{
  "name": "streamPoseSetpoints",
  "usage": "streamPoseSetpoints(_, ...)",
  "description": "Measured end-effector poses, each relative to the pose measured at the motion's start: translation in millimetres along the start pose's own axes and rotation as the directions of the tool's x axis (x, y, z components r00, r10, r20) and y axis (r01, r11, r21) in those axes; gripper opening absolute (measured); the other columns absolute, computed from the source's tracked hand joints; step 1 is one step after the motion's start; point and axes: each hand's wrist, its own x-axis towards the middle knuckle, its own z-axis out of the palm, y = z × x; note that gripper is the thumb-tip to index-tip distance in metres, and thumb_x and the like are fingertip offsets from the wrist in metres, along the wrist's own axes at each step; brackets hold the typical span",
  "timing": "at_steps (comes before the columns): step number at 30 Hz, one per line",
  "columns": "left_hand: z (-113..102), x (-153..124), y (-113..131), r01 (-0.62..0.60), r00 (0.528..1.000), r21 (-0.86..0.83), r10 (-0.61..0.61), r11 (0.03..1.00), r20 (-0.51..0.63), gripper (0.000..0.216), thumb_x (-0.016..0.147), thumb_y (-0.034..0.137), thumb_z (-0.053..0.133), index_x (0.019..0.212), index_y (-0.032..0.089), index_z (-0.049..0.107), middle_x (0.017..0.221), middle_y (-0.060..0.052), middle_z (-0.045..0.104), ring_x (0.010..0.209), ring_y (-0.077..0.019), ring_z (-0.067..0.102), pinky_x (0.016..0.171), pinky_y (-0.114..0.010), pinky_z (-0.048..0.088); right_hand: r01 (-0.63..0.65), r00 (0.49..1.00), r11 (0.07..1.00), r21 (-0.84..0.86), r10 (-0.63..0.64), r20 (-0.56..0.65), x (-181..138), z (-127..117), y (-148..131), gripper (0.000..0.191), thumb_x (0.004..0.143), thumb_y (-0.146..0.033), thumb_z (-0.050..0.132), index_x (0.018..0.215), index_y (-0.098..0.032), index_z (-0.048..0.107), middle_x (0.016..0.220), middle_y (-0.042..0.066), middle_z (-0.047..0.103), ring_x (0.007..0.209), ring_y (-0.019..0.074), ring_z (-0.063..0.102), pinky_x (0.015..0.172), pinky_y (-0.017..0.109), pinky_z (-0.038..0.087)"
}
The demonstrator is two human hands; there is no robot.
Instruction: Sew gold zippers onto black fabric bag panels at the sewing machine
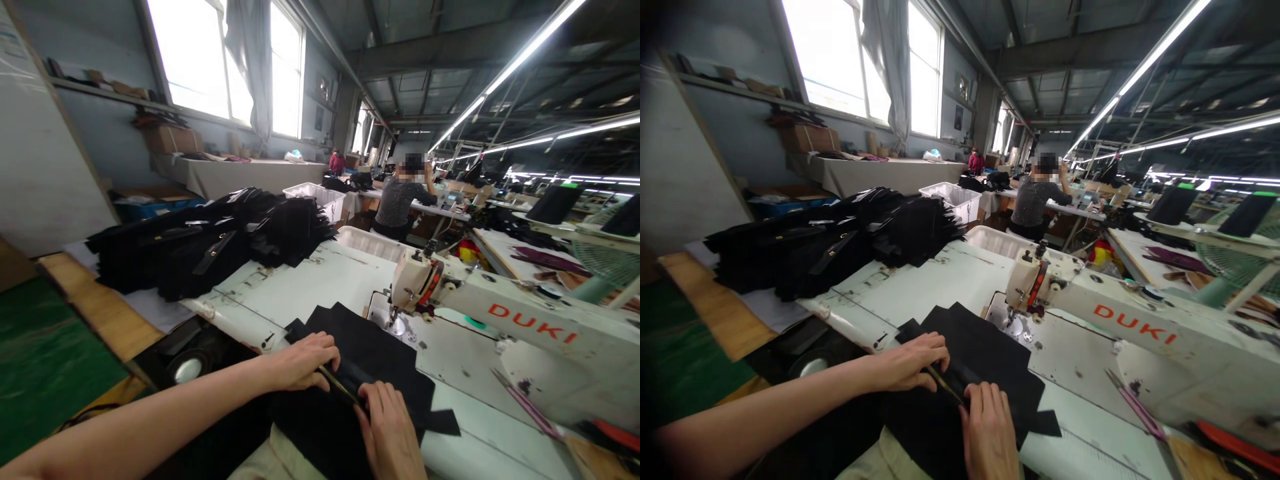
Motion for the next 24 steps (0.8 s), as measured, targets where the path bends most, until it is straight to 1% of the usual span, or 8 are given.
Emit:
streamPoseSetpoints(4, -2, -8, 16, -0.027, 0.998, 0.071, 0.031, 0.997, -0.063, 0.021, 0.080, 0.016, 0.074, 0.088, 0.020, 0.055, 0.092, 0.000, 0.058, 0.089, -0.0203, 0.054, 0.082, -0.031, 0.037, 0.033, 0.998, 0.999, -0.030, -0.034, -0.046, 5, -10, -6, 0.025, 0.100, -0.020, 0.030, 0.095, -0.020, 0.055, 0.080, 0.004, 0.058, 0.070, 0.0208, 0.055, 0.067, 0.034, 0.042)
streamPoseSetpoints(8, -24, -14, 37, -0.044, 0.979, 0.140, 0.071, 0.989, -0.192, 0.005, 0.094, 0.020, 0.057, 0.091, 0.018, 0.054, 0.100, -0.006, 0.059, 0.093, -0.0217, 0.052, 0.087, -0.034, 0.036, 0.017, 0.983, 1.000, 0.008, -0.015, -0.181, 12, -38, -6, 0.019, 0.101, -0.022, 0.039, 0.101, -0.018, 0.058, 0.090, 0.007, 0.062, 0.079, 0.0203, 0.058, 0.075, 0.034, 0.042)
streamPoseSetpoints(12, -59, -17, 55, -0.096, 0.952, 0.164, 0.138, 0.982, -0.274, 0.024, 0.100, 0.039, 0.051, 0.091, 0.018, 0.056, 0.084, -0.003, 0.061, 0.078, -0.0185, 0.054, 0.079, -0.031, 0.039, 0.103, 0.962, 0.993, -0.053, -0.113, -0.249, 19, -73, 2, 0.021, 0.096, -0.020, 0.054, 0.116, -0.013, 0.057, 0.083, 0.004, 0.065, 0.073, 0.0176, 0.061, 0.076, 0.032, 0.043)
streamPoseSetpoints(15, -82, -18, 63, -0.169, 0.938, 0.039, 0.173, 0.985, -0.301, 0.029, 0.098, 0.045, 0.050, 0.094, 0.018, 0.061, 0.086, -0.003, 0.062, 0.082, -0.0171, 0.056, 0.078, -0.026, 0.040, 0.160, 0.959, 0.986, 0.035, -0.147, -0.242, 23, -90, 9, 0.020, 0.096, -0.021, 0.054, 0.115, -0.015, 0.058, 0.077, 0.001, 0.065, 0.065, 0.0132, 0.062, 0.068, 0.024, 0.046)
streamPoseSetpoints(17, -94, -17, 66, -0.177, 0.947, -0.039, 0.159, 0.983, -0.280, 0.030, 0.100, 0.043, 0.048, 0.097, 0.018, 0.065, 0.088, -0.003, 0.062, 0.086, -0.0168, 0.057, 0.080, -0.024, 0.040, 0.090, 0.981, 0.978, 0.189, -0.054, -0.189, 25, -96, 11, 0.017, 0.098, -0.029, 0.052, 0.109, -0.019, 0.061, 0.077, 0.000, 0.067, 0.065, 0.0113, 0.064, 0.065, 0.019, 0.047)
streamPoseSetpoints(19, -104, -15, 67, -0.162, 0.965, -0.071, 0.143, 0.984, -0.219, 0.029, 0.099, 0.042, 0.050, 0.098, 0.019, 0.067, 0.088, -0.003, 0.062, 0.086, -0.0168, 0.057, 0.081, -0.023, 0.040, -0.073, 0.994, 0.943, 0.326, 0.097, -0.058, 28, -101, 13, 0.023, 0.097, -0.043, 0.052, 0.097, -0.023, 0.064, 0.077, -0.003, 0.068, 0.065, 0.0107, 0.066, 0.062, 0.016, 0.047)
streamPoseSetpoints(21, -111, -12, 68, -0.143, 0.981, -0.079, 0.130, 0.987, -0.146, 0.025, 0.098, 0.039, 0.053, 0.094, 0.018, 0.067, 0.086, -0.002, 0.062, 0.085, -0.0164, 0.058, 0.080, -0.022, 0.041, -0.242, 0.969, 0.887, 0.393, 0.206, 0.133, 34, -107, 14, 0.034, 0.093, -0.055, 0.052, 0.083, -0.025, 0.066, 0.072, -0.005, 0.068, 0.062, 0.0110, 0.065, 0.059, 0.016, 0.046)
streamPoseSetpoints(24, -118, -8, 68, -0.107, 0.990, -0.056, 0.102, 0.993, -0.093, 0.023, 0.098, 0.035, 0.055, 0.084, 0.019, 0.064, 0.080, 0.000, 0.062, 0.079, -0.0152, 0.059, 0.076, -0.021, 0.040, -0.366, 0.902, 0.837, 0.406, 0.212, 0.376, 45, -117, 19, 0.043, 0.094, -0.057, 0.045, 0.076, -0.024, 0.066, 0.066, -0.005, 0.067, 0.062, 0.0118, 0.064, 0.058, 0.017, 0.044)
